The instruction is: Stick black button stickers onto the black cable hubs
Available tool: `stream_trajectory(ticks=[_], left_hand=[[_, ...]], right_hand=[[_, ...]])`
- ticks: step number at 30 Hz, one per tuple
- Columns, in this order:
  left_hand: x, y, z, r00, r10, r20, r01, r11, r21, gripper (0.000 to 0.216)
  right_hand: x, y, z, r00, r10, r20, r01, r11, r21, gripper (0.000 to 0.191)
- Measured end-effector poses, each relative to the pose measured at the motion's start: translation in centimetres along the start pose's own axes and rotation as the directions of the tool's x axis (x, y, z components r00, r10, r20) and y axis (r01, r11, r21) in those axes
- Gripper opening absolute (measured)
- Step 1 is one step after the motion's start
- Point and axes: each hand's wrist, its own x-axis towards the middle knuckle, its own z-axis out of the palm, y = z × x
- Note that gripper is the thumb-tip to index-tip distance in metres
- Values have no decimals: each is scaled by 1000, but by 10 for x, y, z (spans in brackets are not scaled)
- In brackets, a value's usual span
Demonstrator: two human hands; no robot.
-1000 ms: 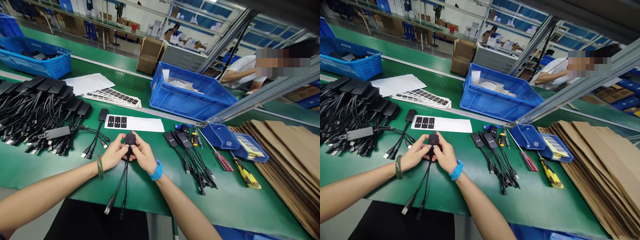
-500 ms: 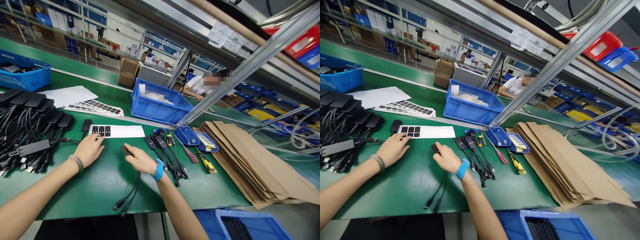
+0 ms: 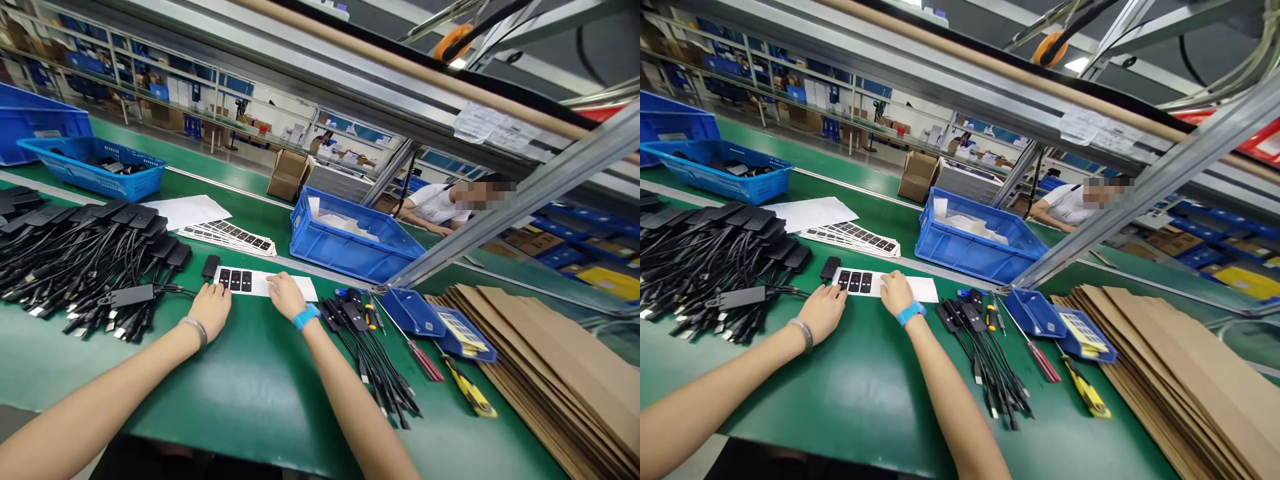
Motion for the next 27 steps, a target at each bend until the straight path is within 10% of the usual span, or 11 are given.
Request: stream_trajectory(ticks=[8, 16, 27], left_hand=[[2, 1, -8, 1000, -7, 13, 7, 1000, -3, 28], [18, -24, -24, 991, -131, -15, 130, 989, -75, 24], [34, -52, -41, 908, -392, -146, 334, 890, -310, 60]], right_hand=[[41, -7, 56, 971, -14, -240, 102, 928, 359, 17], [-8, 25, 16, 867, 235, -440, 126, 750, 649, 26], [-65, -1, 13, 852, 363, -378, 237, 378, 895, 19]])
